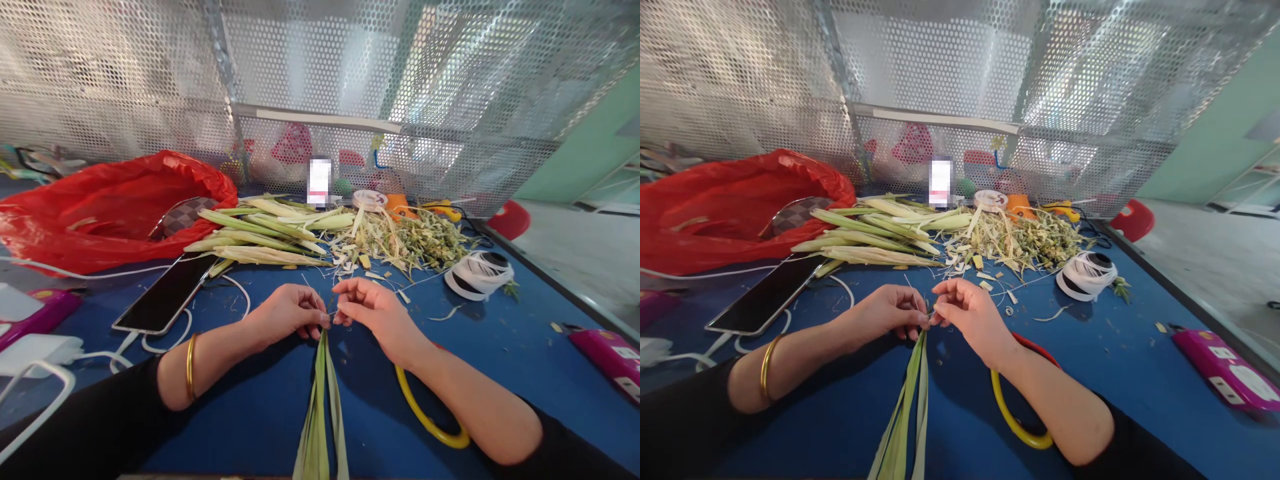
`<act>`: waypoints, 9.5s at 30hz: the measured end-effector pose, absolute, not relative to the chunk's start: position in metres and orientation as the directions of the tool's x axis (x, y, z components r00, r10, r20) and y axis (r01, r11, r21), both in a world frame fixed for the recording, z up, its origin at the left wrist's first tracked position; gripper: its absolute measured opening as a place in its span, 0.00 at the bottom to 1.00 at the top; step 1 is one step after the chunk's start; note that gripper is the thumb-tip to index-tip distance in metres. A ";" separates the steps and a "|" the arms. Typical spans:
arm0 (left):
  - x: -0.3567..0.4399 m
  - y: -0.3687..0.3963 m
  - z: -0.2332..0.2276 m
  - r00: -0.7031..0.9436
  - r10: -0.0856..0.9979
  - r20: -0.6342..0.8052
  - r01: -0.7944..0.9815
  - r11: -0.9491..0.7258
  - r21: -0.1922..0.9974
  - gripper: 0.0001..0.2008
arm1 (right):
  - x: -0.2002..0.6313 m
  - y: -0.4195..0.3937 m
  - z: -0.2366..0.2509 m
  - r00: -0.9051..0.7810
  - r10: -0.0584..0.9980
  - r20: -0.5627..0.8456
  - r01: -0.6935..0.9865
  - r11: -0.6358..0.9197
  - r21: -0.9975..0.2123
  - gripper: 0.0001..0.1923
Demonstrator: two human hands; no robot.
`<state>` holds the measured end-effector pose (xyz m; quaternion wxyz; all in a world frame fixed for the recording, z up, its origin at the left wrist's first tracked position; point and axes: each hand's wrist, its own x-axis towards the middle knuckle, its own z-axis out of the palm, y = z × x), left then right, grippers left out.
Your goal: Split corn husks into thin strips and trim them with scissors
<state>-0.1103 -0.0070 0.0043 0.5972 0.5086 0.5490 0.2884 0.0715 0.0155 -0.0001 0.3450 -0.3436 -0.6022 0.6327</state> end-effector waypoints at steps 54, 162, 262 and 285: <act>-0.115 -0.008 0.002 0.221 0.949 -0.223 0.326 0.144 0.934 0.03 | 0.072 0.013 -0.014 -0.646 0.762 0.043 0.280 0.289 -0.916 0.17; -0.110 -0.016 0.000 0.194 0.935 0.296 0.711 -0.342 0.614 0.06 | 0.080 0.014 -0.003 -0.667 0.663 0.340 0.473 0.729 -0.494 0.08; -0.108 -0.005 0.002 0.414 0.882 -0.227 0.277 0.116 0.954 0.07 | 0.067 0.016 0.007 -0.492 0.871 -0.001 0.044 0.024 -0.999 0.13; -0.109 -0.006 0.007 0.260 0.924 -0.279 0.212 0.227 0.950 0.11 | 0.077 0.017 -0.003 -0.522 0.836 0.169 0.475 0.450 -0.757 0.04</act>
